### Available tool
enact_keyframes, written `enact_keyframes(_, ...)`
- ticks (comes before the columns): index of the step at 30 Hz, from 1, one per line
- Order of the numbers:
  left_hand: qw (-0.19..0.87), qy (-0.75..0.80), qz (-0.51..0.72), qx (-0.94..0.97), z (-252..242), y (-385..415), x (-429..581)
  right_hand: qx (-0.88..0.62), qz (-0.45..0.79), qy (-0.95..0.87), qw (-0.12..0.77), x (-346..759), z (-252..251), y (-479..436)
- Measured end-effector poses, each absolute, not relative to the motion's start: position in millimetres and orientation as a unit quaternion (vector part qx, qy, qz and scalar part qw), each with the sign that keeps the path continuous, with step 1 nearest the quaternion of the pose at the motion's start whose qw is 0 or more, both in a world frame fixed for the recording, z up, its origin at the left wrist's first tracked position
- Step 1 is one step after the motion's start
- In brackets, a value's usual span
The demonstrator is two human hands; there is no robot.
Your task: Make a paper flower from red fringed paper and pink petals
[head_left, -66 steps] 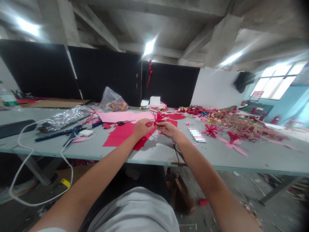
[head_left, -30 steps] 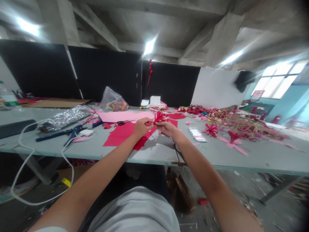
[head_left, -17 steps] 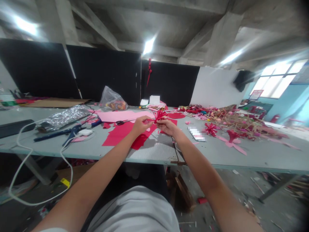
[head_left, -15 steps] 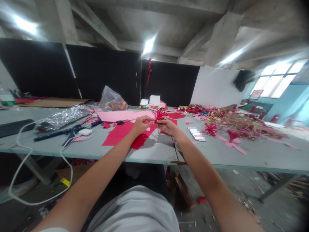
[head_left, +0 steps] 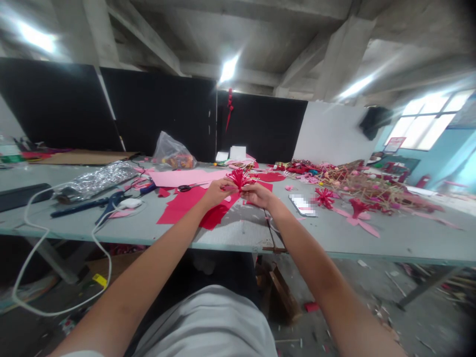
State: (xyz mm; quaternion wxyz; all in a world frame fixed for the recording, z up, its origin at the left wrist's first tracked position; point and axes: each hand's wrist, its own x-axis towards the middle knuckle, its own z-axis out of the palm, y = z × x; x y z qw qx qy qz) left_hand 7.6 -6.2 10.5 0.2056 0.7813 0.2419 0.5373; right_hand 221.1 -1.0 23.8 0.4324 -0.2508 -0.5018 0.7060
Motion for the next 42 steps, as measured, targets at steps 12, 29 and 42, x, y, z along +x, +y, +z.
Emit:
enact_keyframes(12, 0.044, 0.279, 0.633, 0.721, 12.6, -9.6, 11.8, -0.229, 0.659, -0.503, 0.51, 217.4, 23.3, -6.7)
enact_keyframes(29, -0.022, 0.257, 0.597, 0.76, 9.6, -18.3, 15.5, -0.216, 0.663, -0.499, 0.515, 208.9, 21.5, -3.6)
enact_keyframes(42, -0.016, 0.283, 0.595, 0.752, 9.6, -18.6, 19.3, -0.215, 0.65, -0.504, 0.527, 208.4, 17.5, 2.7)
